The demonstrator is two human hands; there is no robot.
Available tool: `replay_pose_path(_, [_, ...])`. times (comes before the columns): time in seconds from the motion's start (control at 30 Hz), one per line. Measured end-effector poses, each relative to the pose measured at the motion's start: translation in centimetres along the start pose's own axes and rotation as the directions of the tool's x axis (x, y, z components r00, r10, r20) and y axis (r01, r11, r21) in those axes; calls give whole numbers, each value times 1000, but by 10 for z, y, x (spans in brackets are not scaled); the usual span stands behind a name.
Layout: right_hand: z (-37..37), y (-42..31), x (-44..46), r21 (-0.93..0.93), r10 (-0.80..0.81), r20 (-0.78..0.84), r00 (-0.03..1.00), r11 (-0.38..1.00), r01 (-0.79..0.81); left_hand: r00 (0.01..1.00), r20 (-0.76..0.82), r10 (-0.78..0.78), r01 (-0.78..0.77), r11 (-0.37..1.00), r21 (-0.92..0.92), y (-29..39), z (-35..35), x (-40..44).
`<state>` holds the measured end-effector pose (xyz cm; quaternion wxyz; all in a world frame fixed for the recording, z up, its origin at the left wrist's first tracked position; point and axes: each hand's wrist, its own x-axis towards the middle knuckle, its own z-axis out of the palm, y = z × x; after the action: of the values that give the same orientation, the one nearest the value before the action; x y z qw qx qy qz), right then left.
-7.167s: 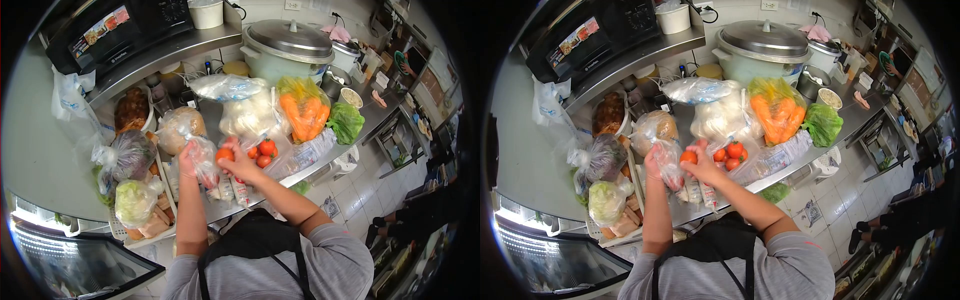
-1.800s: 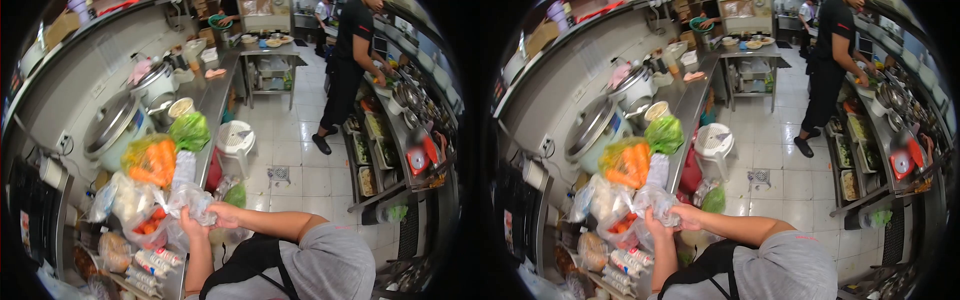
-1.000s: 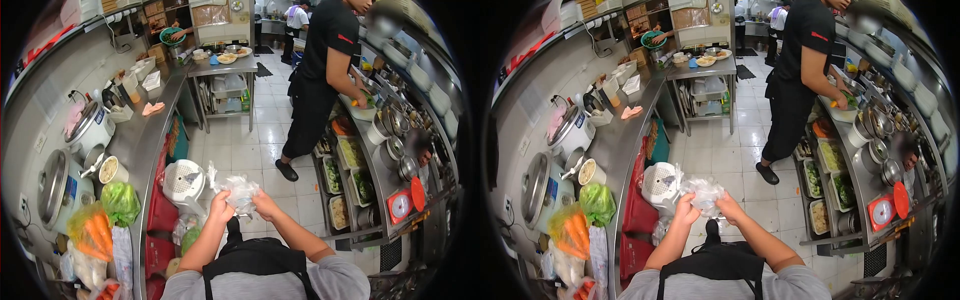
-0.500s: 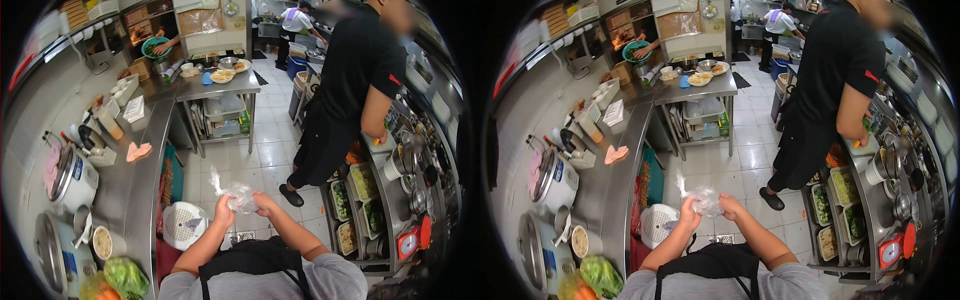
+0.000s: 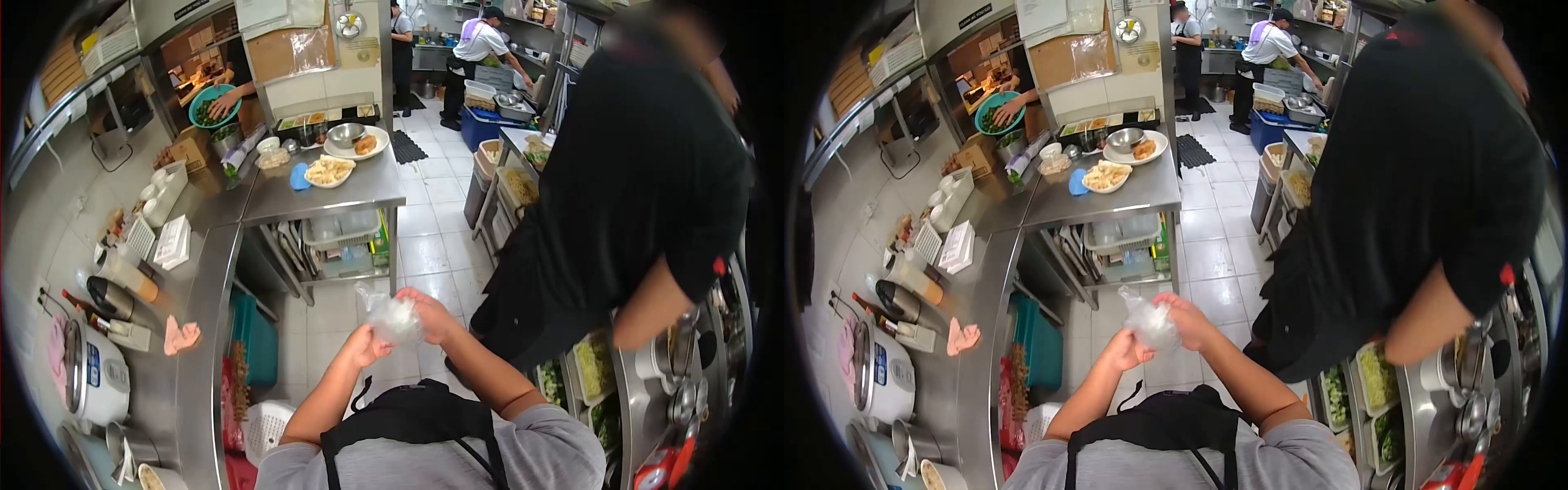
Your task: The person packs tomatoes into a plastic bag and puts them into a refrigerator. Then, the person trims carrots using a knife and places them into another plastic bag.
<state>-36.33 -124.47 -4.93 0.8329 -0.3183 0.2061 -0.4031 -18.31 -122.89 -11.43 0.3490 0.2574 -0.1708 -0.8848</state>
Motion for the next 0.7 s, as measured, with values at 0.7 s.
replay_pose_path(0.7, [-160,-228,222,-864,-84,106,991,486,133,935,278,-219,215,976,43,210,-1,317])
